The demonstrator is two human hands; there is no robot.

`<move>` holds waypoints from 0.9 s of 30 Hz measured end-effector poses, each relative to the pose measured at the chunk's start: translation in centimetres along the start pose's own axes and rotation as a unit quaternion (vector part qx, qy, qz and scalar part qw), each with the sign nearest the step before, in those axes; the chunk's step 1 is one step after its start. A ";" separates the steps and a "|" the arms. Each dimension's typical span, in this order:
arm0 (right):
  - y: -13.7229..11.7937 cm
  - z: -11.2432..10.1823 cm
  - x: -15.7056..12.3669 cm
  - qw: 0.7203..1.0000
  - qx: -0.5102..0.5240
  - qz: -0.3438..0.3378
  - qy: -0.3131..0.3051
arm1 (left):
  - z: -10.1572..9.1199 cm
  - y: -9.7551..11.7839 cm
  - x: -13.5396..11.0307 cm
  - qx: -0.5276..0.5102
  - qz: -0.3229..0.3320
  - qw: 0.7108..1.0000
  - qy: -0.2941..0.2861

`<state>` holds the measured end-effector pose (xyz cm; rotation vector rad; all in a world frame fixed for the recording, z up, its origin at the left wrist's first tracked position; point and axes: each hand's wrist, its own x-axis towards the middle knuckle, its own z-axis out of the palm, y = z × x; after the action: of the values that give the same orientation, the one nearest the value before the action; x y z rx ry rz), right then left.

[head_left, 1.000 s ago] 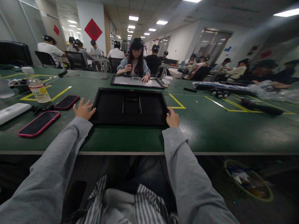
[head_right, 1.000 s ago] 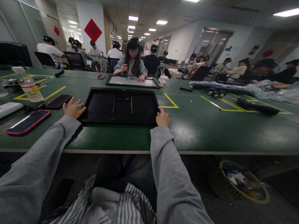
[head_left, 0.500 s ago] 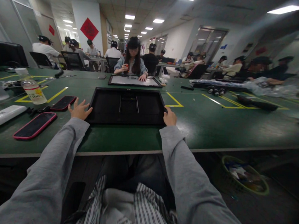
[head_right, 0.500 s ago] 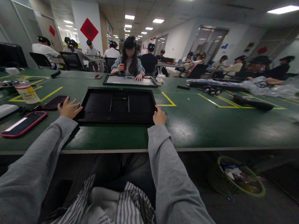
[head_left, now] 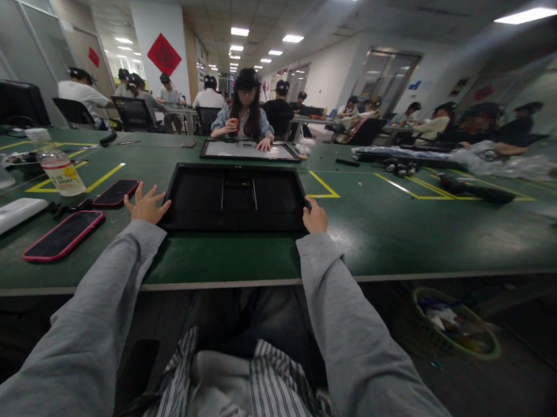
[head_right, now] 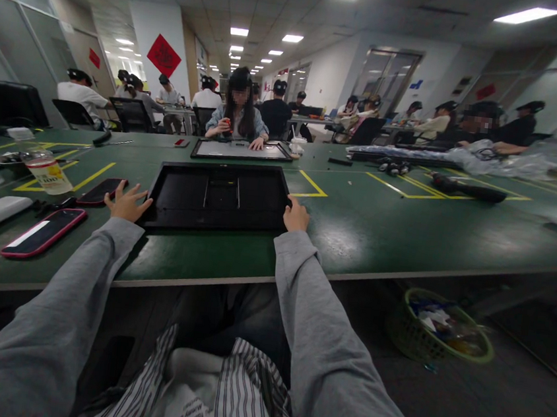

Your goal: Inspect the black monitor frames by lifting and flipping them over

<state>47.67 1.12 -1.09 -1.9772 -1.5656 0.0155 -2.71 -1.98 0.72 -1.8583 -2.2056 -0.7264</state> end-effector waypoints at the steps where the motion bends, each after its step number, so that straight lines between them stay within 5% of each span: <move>1: 0.0 0.0 0.0 1.000 0.003 -0.002 0.001 | 0.0 0.0 0.0 -0.003 0.002 1.000 0.001; 27: -0.3 -0.1 0.2 1.000 -0.015 -0.021 -0.012 | 1.2 -0.8 0.7 -0.024 -0.019 0.999 -0.010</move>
<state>47.47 1.32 -0.78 -1.9737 -1.6312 0.0003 -3.36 -0.92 -0.26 -1.8592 -2.2607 -0.7779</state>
